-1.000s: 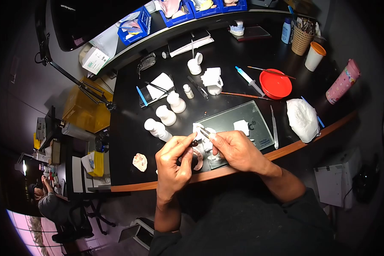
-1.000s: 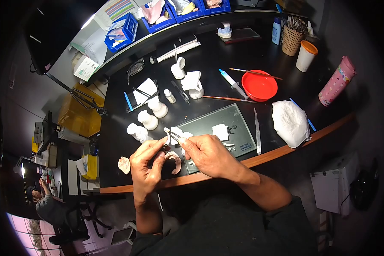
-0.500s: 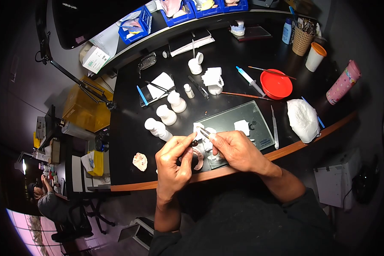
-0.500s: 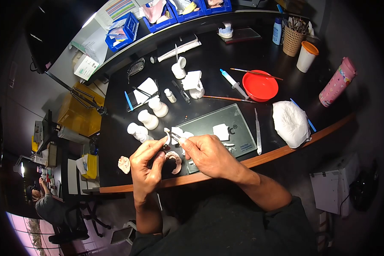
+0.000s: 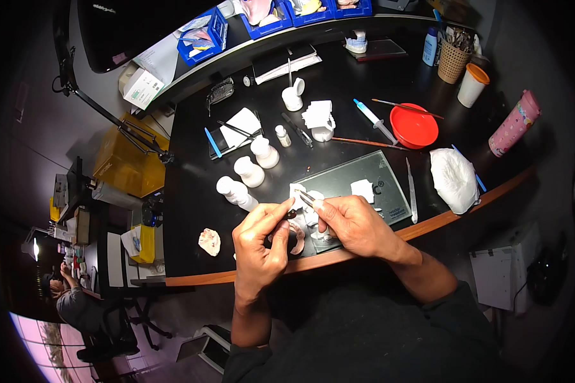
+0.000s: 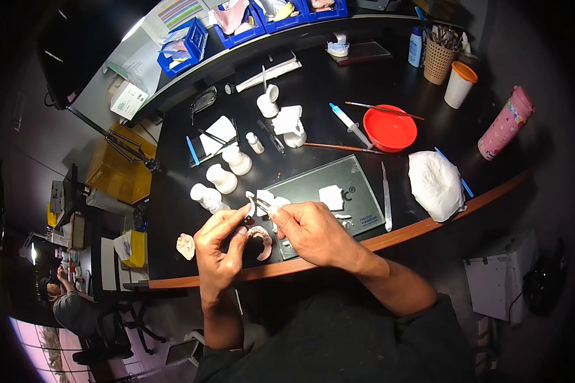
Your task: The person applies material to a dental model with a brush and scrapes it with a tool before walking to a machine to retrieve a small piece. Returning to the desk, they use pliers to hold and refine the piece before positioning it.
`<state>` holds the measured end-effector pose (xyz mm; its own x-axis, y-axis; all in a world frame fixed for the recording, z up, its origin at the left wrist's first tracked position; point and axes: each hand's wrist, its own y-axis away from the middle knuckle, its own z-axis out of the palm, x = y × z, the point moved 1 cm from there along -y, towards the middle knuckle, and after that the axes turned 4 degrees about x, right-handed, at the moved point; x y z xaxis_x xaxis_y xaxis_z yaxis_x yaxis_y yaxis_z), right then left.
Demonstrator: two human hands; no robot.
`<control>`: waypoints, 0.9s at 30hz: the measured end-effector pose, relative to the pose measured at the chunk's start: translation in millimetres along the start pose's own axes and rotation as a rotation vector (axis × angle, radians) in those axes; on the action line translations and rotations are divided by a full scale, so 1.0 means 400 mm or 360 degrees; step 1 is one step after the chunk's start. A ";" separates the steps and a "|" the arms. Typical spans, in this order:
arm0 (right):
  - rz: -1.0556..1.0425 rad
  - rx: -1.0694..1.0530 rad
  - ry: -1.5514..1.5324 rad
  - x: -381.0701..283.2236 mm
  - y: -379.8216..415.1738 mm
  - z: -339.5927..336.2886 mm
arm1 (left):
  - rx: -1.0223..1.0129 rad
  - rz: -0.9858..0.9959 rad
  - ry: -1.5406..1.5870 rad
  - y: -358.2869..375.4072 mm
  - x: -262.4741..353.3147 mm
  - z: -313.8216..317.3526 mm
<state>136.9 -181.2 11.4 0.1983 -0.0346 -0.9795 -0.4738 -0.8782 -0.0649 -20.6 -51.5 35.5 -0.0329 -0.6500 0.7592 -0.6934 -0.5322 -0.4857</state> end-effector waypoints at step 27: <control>0.0066 -0.0068 -0.0065 -0.008 0.003 -0.010 | 0.0017 0.0023 -0.0003 0.002 -0.005 0.001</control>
<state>139.0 -183.9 15.1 0.1437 -0.0528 -0.9882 -0.4436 -0.8960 -0.0166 -20.8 -50.7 33.6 -0.0416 -0.6585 0.7514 -0.6852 -0.5286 -0.5012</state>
